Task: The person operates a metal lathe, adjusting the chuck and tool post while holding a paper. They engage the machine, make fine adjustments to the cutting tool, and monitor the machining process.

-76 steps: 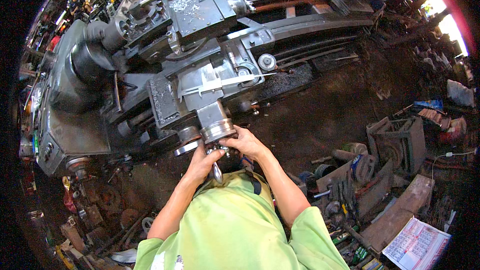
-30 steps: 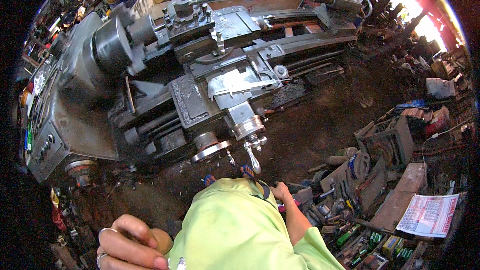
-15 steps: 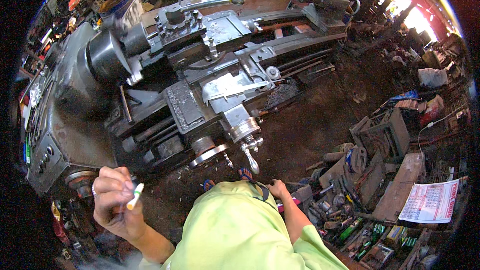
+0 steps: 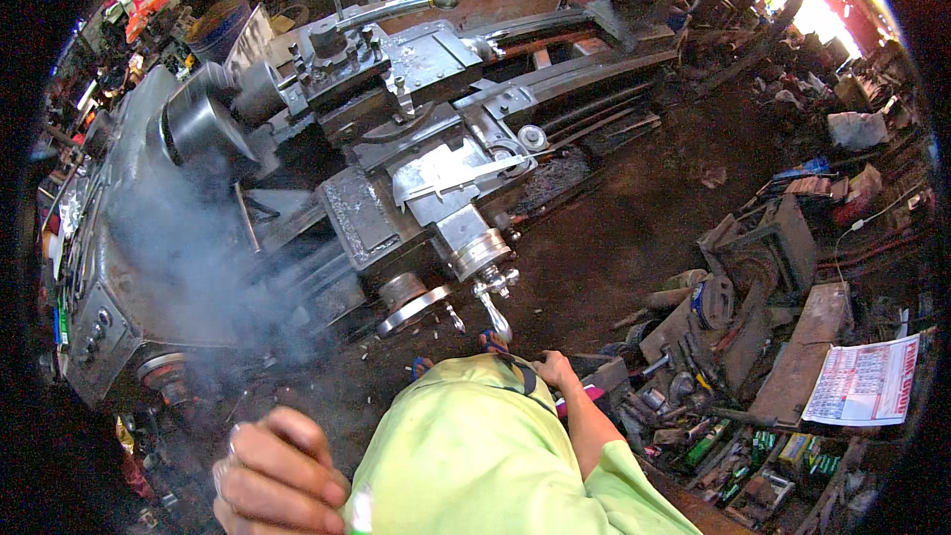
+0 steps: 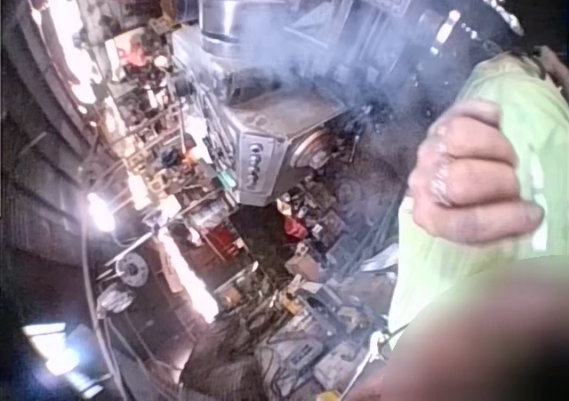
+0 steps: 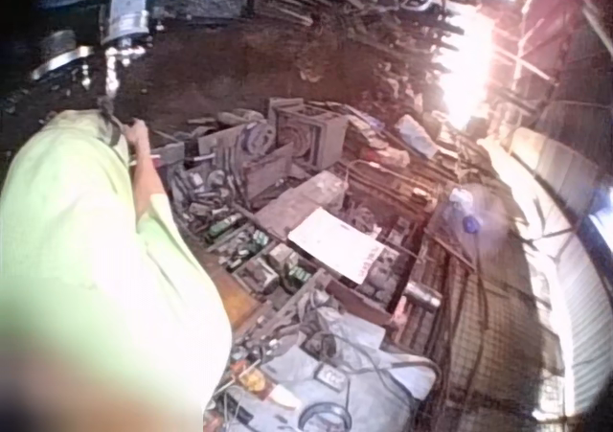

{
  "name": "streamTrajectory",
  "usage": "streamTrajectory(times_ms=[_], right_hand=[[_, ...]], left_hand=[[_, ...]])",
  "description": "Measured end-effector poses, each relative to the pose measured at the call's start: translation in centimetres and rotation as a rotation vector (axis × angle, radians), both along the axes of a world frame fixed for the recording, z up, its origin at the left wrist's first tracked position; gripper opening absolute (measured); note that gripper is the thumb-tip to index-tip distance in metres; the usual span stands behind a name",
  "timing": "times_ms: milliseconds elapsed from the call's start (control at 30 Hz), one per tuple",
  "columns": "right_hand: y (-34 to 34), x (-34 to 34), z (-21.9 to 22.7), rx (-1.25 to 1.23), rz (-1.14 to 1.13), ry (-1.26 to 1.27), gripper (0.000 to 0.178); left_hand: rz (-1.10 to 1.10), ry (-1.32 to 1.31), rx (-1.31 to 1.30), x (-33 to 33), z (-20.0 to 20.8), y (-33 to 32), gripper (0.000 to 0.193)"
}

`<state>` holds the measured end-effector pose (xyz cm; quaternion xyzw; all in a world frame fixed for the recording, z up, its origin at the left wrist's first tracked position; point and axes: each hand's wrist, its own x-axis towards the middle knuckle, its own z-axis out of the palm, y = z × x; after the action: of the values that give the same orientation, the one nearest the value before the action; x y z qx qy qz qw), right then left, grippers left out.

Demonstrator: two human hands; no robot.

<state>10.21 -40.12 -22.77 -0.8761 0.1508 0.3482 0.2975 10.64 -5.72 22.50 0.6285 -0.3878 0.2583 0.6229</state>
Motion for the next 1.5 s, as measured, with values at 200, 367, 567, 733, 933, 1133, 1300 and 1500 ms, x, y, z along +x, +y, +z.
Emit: streamTrajectory(times_ms=[200,367,567,733,933,1133,1300,1500], right_hand=[[-0.2,-0.1,0.0,-0.007,-0.013,0.048,0.053],[-0.4,-0.4,-0.8,-0.036,0.025,0.027,0.055],[-0.9,-0.5,-1.9,0.024,-0.034,0.095,0.057],[-0.8,-0.4,-2.3,-0.006,0.019,0.013,0.058],[-0.7,-0.2,-2.4,-0.004,0.023,0.069,0.056],[-0.8,-0.3,-2.4,0.019,0.054,0.05,0.053],[-1.0,-0.5,-2.9,0.007,0.058,0.067,0.054],[-1.5,-0.8,-3.4,0.014,0.035,0.061,0.055]], left_hand=[[-0.035,-0.012,-0.111,-0.1,1.1,-1.8,0.006],[0.003,-0.001,-0.132,0.0,1.0,-2.1,0.005],[-0.078,-0.047,-0.08,0.7,0.9,-1.6,0.006],[-0.177,-0.105,-0.021,1.6,0.7,-0.8,0.008],[0.037,0.013,-0.089,-0.1,1.1,-2.1,0.009],[0.036,-0.01,-0.076,-0.2,0.8,-1.7,0.008],[0.254,-0.021,-0.042,0.6,-2.0,-1.0,0.011],[0.655,0.238,-0.044,2.2,-6.4,0.7,0.019]])
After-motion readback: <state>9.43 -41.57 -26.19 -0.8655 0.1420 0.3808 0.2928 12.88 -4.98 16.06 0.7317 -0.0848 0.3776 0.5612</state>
